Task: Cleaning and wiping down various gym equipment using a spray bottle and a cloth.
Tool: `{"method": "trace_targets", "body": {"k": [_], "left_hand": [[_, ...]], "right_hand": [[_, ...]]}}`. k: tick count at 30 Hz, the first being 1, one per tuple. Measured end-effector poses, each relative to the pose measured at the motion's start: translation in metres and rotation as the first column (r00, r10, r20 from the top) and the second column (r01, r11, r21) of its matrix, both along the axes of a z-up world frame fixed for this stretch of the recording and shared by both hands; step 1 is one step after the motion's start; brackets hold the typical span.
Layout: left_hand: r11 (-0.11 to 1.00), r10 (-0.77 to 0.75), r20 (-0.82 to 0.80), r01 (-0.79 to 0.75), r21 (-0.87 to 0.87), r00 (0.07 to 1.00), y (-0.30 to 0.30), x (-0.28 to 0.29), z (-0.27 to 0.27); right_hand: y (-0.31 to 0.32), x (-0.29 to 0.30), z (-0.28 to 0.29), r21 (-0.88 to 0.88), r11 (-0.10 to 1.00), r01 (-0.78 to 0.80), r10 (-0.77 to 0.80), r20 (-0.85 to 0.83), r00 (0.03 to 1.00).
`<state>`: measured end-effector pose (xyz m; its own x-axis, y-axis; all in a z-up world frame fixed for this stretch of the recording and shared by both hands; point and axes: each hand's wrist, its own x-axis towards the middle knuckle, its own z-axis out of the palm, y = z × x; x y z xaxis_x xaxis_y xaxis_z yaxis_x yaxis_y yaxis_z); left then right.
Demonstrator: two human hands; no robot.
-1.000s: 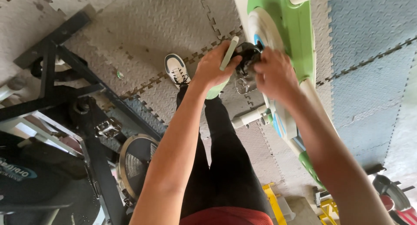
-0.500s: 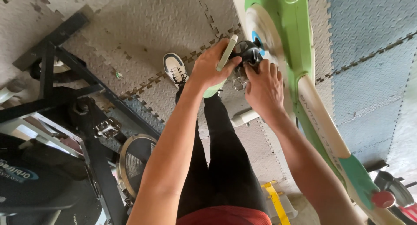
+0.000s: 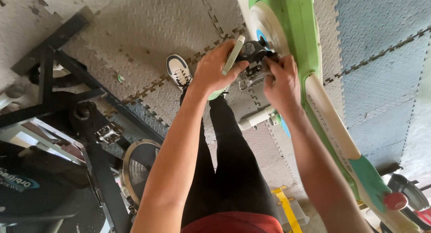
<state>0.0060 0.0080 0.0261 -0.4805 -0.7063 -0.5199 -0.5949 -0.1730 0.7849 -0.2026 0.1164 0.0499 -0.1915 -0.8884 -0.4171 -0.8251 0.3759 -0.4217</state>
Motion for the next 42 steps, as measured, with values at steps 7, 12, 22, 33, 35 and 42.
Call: {"method": "trace_targets", "body": {"k": [7, 12, 22, 33, 35, 42], "left_hand": [[0.998, -0.03, 0.024, 0.032, -0.048, 0.999, 0.008, -0.003, -0.015], [1.0, -0.028, 0.054, 0.028, 0.0, 0.998, 0.0, -0.006, 0.0], [0.999, -0.04, 0.057, 0.042, -0.027, 0.998, 0.003, -0.007, 0.002], [0.977, -0.015, 0.059, 0.027, -0.212, 0.998, 0.015, -0.009, -0.019], [0.977, -0.047, 0.072, 0.06, -0.204, 0.996, 0.012, -0.008, -0.017], [0.982, -0.052, 0.003, 0.051, -0.183, 0.999, 0.019, -0.006, -0.014]], "right_hand": [[-0.016, 0.009, 0.018, 0.109, 0.991, -0.077, 0.1, -0.225, 0.969], [-0.011, -0.005, 0.001, 0.18, 0.984, 0.006, 0.005, -0.061, 0.998], [-0.003, 0.001, -0.007, -0.003, 0.996, 0.086, -0.086, -0.041, 0.995], [0.063, 0.027, -0.029, -0.352, 0.929, -0.112, 0.057, -0.163, 0.985], [0.049, 0.041, -0.005, -0.178, 0.971, -0.157, 0.093, -0.324, 0.941], [0.056, 0.059, -0.03, -0.075, 0.994, -0.085, 0.051, -0.368, 0.928]]}}
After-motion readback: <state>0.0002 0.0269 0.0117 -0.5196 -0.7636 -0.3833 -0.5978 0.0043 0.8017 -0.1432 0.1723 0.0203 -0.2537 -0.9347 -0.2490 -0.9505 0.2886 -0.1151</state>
